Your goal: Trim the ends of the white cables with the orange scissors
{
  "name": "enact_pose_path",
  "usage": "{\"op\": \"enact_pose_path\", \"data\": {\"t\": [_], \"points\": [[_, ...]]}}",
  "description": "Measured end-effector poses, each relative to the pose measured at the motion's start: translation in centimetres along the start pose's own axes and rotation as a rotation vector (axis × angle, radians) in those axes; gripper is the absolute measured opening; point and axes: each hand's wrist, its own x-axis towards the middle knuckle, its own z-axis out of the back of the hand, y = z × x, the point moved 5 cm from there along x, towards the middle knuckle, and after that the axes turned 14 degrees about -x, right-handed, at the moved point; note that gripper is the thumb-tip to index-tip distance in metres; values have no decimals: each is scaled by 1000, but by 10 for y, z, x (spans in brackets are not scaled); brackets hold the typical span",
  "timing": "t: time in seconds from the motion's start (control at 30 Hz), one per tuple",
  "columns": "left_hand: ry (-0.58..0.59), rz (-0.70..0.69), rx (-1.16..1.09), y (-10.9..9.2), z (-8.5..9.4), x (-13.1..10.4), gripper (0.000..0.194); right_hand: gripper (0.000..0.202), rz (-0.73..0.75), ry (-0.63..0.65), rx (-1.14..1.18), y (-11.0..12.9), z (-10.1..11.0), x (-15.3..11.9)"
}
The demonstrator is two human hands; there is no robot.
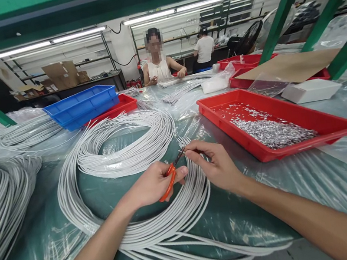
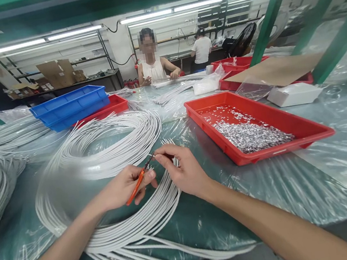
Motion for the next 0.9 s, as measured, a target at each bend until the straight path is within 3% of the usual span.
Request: {"op": "enact_pose_path", "data": {"t": [0.27, 0.43, 0.67, 0.9], "points": [[-34, -26, 77, 5, 1, 1, 42, 23, -454, 398, 697, -19, -21, 0], [-63, -54, 180, 4, 2, 1, 48, 24, -574, 606, 910, -20, -26, -5], [-122, -86, 303, 8, 8, 3, 47, 26, -617, 669, 1016, -19, -29, -8], [-225, -137, 286, 0, 14, 4, 45, 30, -568, 632, 1076, -16, -30, -6]]}}
